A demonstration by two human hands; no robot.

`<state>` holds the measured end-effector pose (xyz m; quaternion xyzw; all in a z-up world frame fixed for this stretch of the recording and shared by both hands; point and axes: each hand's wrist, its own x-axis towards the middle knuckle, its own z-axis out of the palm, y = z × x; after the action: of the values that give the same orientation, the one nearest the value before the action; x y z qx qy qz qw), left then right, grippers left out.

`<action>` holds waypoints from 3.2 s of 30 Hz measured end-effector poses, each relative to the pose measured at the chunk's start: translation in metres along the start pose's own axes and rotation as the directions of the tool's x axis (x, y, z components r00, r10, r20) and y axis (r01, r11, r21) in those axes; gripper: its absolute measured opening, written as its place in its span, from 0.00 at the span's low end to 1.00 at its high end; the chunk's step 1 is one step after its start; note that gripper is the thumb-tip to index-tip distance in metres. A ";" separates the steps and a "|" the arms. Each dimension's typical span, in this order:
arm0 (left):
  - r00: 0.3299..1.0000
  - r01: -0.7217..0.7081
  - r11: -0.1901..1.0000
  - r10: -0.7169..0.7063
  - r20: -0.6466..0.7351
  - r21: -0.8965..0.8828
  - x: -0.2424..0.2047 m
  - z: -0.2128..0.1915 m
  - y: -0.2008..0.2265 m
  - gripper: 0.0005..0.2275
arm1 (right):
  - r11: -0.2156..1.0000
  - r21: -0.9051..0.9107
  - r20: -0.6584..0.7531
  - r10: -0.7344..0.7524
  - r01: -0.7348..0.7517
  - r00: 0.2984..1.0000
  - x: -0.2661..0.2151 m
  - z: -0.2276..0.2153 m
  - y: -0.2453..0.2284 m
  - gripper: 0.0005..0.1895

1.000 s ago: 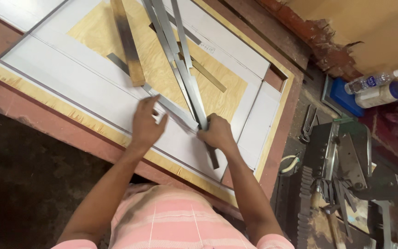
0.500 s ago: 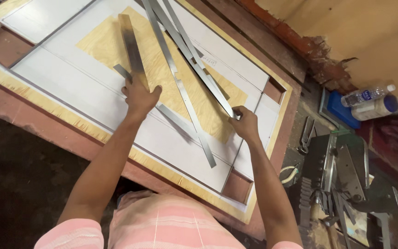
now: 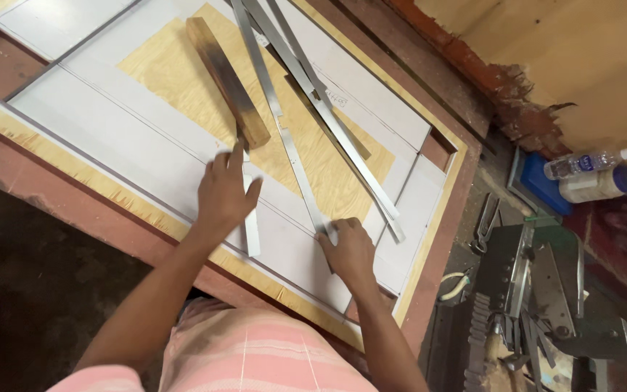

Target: The person assembles metal frame components on a workbench. They pick up metal strips, align them with a template, and use a hammer to tap them into place. The person repeatedly adjusts the pieces and hammers them to secure the assembly.

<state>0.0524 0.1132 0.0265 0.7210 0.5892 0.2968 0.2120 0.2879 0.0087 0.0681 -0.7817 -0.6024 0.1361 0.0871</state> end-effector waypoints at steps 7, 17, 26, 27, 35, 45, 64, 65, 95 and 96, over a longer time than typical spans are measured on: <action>0.956 0.075 0.996 -0.087 0.280 0.054 -0.049 -0.010 0.033 0.41 | 0.997 -0.015 0.172 0.077 -0.075 0.982 0.003 -0.010 -0.005 0.23; 0.960 0.214 0.958 -0.170 0.222 -0.190 -0.033 0.039 0.029 0.38 | 0.983 0.093 0.299 0.125 -0.160 0.946 0.004 -0.011 0.008 0.26; 0.994 0.077 0.947 -0.049 0.097 -0.311 0.010 0.101 0.035 0.37 | 0.906 0.398 0.206 0.061 -0.141 0.977 0.035 -0.006 0.098 0.13; 0.991 0.096 0.936 -0.057 0.123 -0.339 0.014 0.107 0.037 0.37 | 0.841 0.470 0.297 0.138 -0.270 0.945 0.039 -0.007 0.104 0.13; 0.963 0.111 0.759 0.078 0.258 -0.641 0.044 0.125 0.049 0.34 | 0.890 0.450 -0.314 0.076 0.077 0.947 0.031 -0.042 0.095 0.21; 0.911 -0.371 0.901 0.305 -0.278 -0.227 0.005 -0.047 0.041 0.21 | 0.911 0.394 -0.335 0.017 0.123 0.942 -0.045 -0.063 0.088 0.14; 0.947 -0.306 0.950 0.311 0.085 -0.064 -0.105 -0.061 0.072 0.11 | 0.914 0.041 -0.588 -0.305 0.404 0.749 -0.109 -0.087 0.101 0.10; 0.957 -0.279 0.957 0.284 0.055 -0.085 -0.114 -0.052 0.081 0.11 | 0.912 0.335 -0.374 -0.101 0.236 0.922 -0.115 -0.079 0.099 0.11; 0.839 -0.046 0.839 0.327 0.434 -0.543 -0.242 0.034 0.229 0.15 | 0.698 0.713 -0.025 -0.074 0.070 0.997 -0.324 -0.062 0.220 0.03; 0.829 -0.044 0.832 0.340 0.444 -0.554 -0.252 0.046 0.241 0.15 | 0.703 0.710 -0.052 -0.001 0.038 0.999 -0.333 -0.055 0.242 0.02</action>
<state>0.2253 -0.1831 0.1061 0.7465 0.3269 0.2572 0.5194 0.4488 -0.3737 0.0833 -0.6844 -0.5094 0.3381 0.3973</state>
